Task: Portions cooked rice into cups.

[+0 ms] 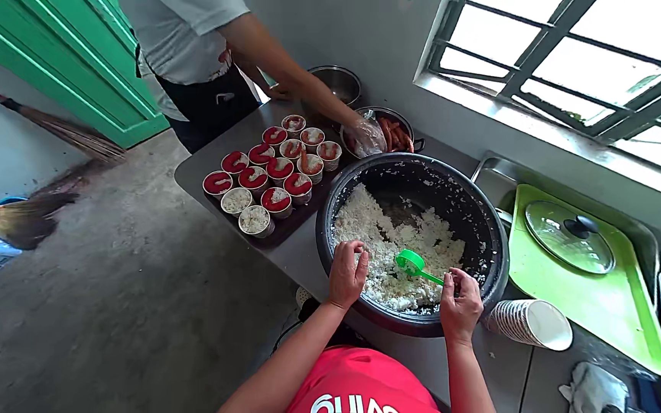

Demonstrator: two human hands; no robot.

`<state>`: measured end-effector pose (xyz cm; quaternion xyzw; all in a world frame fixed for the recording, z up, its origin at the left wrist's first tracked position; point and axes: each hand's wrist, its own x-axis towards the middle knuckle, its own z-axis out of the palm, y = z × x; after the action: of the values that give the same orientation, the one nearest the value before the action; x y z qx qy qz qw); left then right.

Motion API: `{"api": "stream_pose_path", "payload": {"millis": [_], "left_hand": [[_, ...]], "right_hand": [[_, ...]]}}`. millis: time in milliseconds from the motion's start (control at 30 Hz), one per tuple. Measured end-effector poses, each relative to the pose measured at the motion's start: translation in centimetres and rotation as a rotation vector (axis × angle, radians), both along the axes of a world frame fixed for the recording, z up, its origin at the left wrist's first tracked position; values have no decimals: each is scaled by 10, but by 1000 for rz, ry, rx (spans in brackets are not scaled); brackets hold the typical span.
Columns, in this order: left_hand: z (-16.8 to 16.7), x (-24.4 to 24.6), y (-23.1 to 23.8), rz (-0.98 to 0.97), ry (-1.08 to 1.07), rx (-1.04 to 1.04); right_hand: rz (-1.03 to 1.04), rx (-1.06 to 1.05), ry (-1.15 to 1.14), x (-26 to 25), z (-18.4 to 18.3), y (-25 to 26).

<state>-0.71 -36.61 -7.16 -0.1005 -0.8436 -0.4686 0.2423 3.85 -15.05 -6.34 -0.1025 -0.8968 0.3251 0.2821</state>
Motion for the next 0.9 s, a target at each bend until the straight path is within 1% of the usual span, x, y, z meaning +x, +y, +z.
{"api": "stream_pose_path", "payload": {"millis": [533,633,700,767,800,833,867,900], "left_hand": [[-3,0,0,-3,2,35],[1,1,-1,0,-28,39],[4,2,-1,2,-63,23],[5,3,-2,-9,-89,3],[4,3,-2,-21,-92,-6],[4,4,-2,-36,-93,-13],[5,3,-3,-55,-101,-11],[7,3,-3,-74,-113,-4]], "right_hand": [[-2,11,-5,1,-2,1],[16,-47,25,1,0,3],[-31,-97,97,5,5,15],[-156,-43,134,15,20,42],[-229,24,101,22,28,59],[-279,78,6,31,36,77],[-306,89,-168,41,46,93],[-315,47,-403,48,56,108]]}}
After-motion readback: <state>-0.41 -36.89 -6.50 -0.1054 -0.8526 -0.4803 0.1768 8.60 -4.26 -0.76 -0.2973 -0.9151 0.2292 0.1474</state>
